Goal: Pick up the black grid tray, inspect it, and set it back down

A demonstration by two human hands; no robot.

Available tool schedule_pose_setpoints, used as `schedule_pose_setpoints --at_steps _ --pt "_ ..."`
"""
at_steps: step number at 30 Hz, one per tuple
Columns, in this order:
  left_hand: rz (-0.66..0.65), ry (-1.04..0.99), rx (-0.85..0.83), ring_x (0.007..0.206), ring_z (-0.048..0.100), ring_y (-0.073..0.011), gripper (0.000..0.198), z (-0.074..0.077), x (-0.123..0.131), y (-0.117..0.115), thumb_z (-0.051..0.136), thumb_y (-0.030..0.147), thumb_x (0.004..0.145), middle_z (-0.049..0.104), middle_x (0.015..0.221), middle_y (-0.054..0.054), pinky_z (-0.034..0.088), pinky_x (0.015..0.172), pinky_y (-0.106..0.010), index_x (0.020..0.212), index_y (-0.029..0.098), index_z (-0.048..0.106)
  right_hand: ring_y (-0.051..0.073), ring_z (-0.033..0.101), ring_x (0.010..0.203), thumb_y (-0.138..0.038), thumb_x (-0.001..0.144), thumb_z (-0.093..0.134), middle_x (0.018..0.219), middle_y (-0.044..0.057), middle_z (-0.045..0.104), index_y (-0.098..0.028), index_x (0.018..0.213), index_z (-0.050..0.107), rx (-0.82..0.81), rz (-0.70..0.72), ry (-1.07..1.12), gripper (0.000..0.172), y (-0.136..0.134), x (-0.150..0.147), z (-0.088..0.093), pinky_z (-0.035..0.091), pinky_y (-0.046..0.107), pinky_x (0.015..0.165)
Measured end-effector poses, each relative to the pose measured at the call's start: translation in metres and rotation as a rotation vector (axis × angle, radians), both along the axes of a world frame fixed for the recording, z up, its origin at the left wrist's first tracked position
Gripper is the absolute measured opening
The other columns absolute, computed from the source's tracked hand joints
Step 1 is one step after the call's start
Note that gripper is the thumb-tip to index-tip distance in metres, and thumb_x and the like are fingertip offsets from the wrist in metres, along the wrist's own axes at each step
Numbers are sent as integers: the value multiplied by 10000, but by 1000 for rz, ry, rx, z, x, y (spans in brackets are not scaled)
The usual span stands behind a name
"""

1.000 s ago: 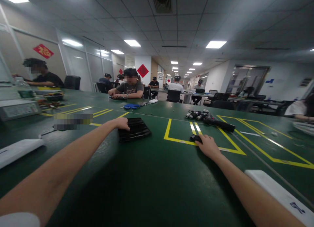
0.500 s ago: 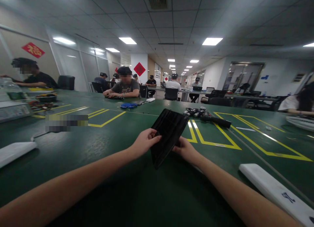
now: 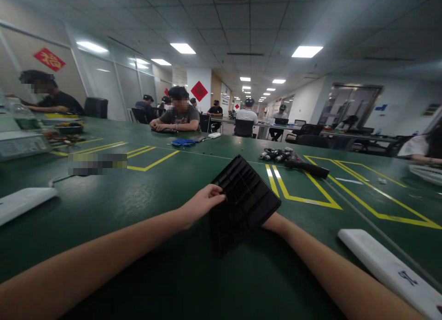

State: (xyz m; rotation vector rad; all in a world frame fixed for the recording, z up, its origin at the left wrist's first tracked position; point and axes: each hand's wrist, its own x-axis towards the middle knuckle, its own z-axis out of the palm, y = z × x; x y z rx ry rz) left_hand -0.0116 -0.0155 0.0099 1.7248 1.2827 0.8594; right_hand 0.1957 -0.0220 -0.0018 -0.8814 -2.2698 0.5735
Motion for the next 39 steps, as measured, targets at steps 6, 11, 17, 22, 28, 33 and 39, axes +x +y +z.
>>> schedule_pose_setpoints --at_steps 6,11,17,22,28,33,39 --pt "296 -592 -359 711 575 -75 220 6 -11 12 406 -54 702 572 836 -52 463 777 -206 811 123 479 194 305 1272 -359 804 438 1381 66 353 -152 1285 400 16 14 -58 525 -1 4 -1 166 368 1086" --pt "120 -481 -389 425 451 -44 178 6 -12 8 537 284 781 501 544 30 382 402 -156 703 134 480 178 297 1276 -314 826 438 1387 66 344 -167 1310 354 -35 51 -6 512 -3 1 0 165 358 1087" --pt "-76 -336 -360 423 375 -22 208 11 -12 -1 572 312 714 466 580 55 241 359 -131 807 132 524 169 320 1263 -318 828 456 1385 39 354 -211 1300 371 -45 102 19 491 -3 -1 0 176 345 1087" --pt "-134 -62 -82 476 473 -77 214 11 -12 -1 541 243 698 540 662 22 333 385 -185 886 152 495 174 395 1215 -331 822 463 1320 34 450 -221 1252 441 -45 90 71 444 -4 -2 1 232 354 1069" --pt "-137 360 326 602 546 -121 123 8 -10 -2 486 230 743 579 652 5 408 534 -222 780 161 580 200 441 1176 -431 802 449 1268 92 495 -165 1220 476 -58 48 97 496 -4 -3 0 283 385 1045" --pt "-201 680 640 692 558 -135 167 9 -8 -8 425 163 793 607 767 -29 420 631 -247 836 156 586 192 382 1225 -461 813 404 1323 113 430 -128 1246 440 -37 45 80 548 -1 -2 -4 248 369 1064" --pt "-383 1050 935 781 545 -201 222 11 -6 -16 392 101 796 591 878 -109 433 651 -312 972 114 527 188 328 1259 -399 835 379 1355 113 387 -116 1260 418 15 16 -7 512 1 0 -6 192 379 1082"
